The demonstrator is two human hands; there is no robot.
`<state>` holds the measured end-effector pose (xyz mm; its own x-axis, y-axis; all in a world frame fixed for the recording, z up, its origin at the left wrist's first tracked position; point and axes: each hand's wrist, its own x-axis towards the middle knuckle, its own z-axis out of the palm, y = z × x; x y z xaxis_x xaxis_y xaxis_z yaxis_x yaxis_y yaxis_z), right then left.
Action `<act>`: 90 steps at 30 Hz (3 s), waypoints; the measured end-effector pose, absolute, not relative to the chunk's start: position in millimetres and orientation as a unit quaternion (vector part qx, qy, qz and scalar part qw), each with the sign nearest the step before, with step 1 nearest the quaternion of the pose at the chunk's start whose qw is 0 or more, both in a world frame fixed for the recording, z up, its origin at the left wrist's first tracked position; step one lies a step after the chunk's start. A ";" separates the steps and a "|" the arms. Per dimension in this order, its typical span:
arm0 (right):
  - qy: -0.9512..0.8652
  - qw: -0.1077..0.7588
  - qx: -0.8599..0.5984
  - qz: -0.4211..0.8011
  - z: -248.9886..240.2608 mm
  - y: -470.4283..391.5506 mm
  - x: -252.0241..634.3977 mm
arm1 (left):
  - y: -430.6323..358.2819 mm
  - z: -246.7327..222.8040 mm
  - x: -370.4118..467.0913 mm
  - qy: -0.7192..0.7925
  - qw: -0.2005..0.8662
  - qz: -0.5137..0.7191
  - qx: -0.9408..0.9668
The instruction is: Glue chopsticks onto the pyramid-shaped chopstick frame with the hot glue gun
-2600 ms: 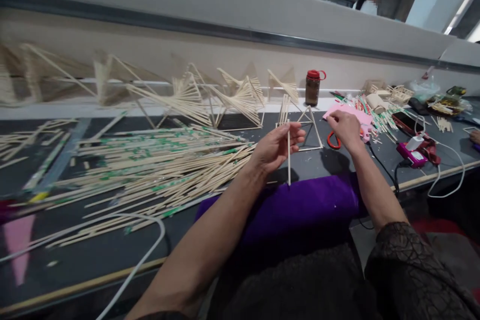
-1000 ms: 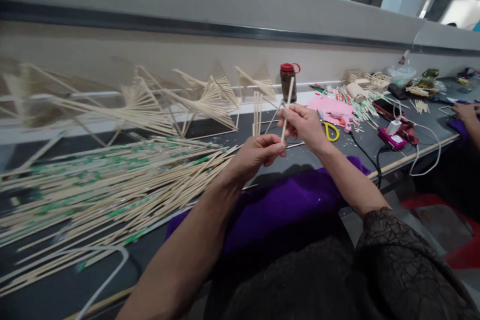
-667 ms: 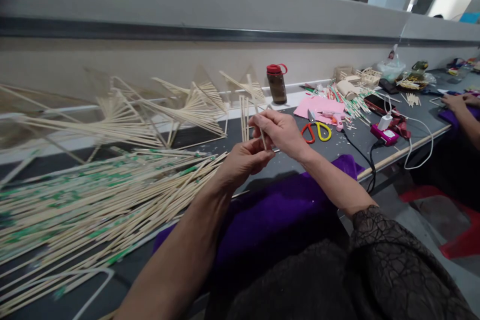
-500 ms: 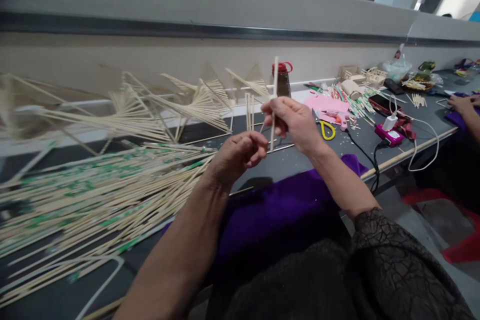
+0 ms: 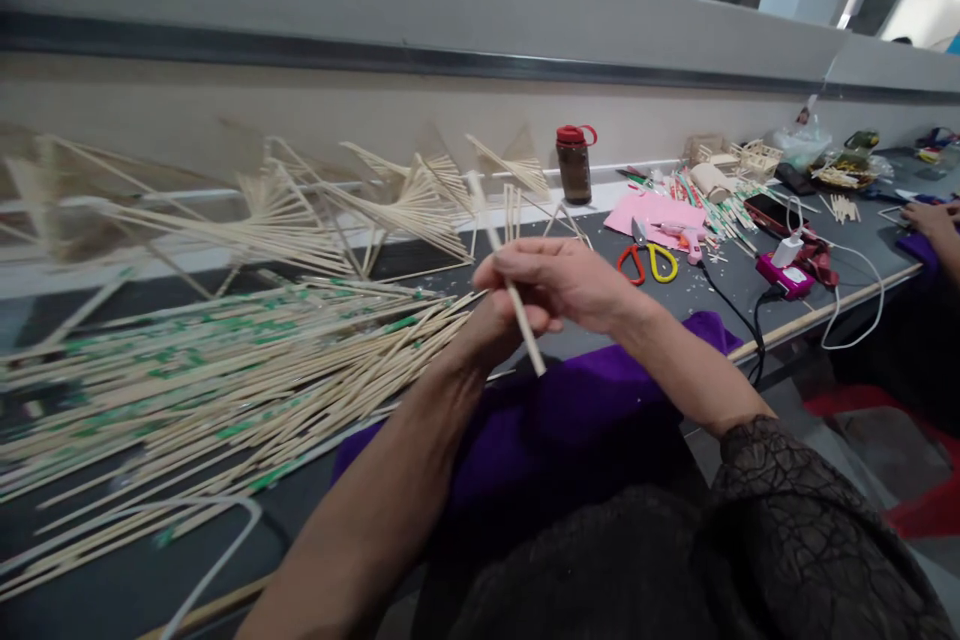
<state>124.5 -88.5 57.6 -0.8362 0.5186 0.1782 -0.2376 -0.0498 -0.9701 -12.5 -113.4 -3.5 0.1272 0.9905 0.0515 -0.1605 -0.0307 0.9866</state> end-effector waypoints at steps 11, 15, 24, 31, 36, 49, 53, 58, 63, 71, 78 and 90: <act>-0.582 0.649 -0.239 0.428 100.8 7.4 206.0 | -122.5 -28.1 36.9 0.459 0.224 0.131 0.850; -0.543 0.673 -0.279 0.418 107.0 34.5 214.9 | -131.9 -22.2 38.5 0.367 0.337 0.152 0.853; -0.651 0.505 -0.259 0.504 60.1 -20.5 154.5 | -115.9 8.7 -3.0 0.484 0.380 0.622 0.484; -0.699 0.429 -0.218 0.529 43.6 -43.3 123.8 | -112.5 8.3 -15.5 0.434 0.517 0.600 0.429; -0.711 0.430 -0.238 0.503 45.6 -32.3 134.0 | -115.3 7.7 -10.7 0.404 0.573 0.573 0.425; -0.698 0.486 -0.243 0.466 75.7 10.4 128.3 | -116.8 0.0 -3.7 0.489 0.513 0.551 0.440; -0.700 0.463 -0.248 0.485 91.5 21.0 114.5 | -115.4 9.3 -23.8 0.535 0.432 0.575 0.443; -0.685 0.420 -0.287 0.521 98.1 54.1 90.9 | -97.7 8.4 -69.9 0.611 0.333 0.612 0.376; -0.690 0.389 -0.316 0.522 87.5 77.5 71.8 | -80.0 -10.0 -89.1 0.652 0.422 0.540 0.325; -0.690 0.336 -0.362 0.529 71.0 89.7 58.2 | -70.9 -11.3 -97.3 0.565 0.588 0.487 0.312; -0.694 0.304 -0.358 0.546 54.3 101.2 50.7 | -69.9 -20.3 -105.9 0.528 0.630 0.482 0.302; -0.691 0.304 -0.346 0.557 47.6 101.0 43.7 | -73.5 -23.2 -103.7 0.529 0.631 0.484 0.296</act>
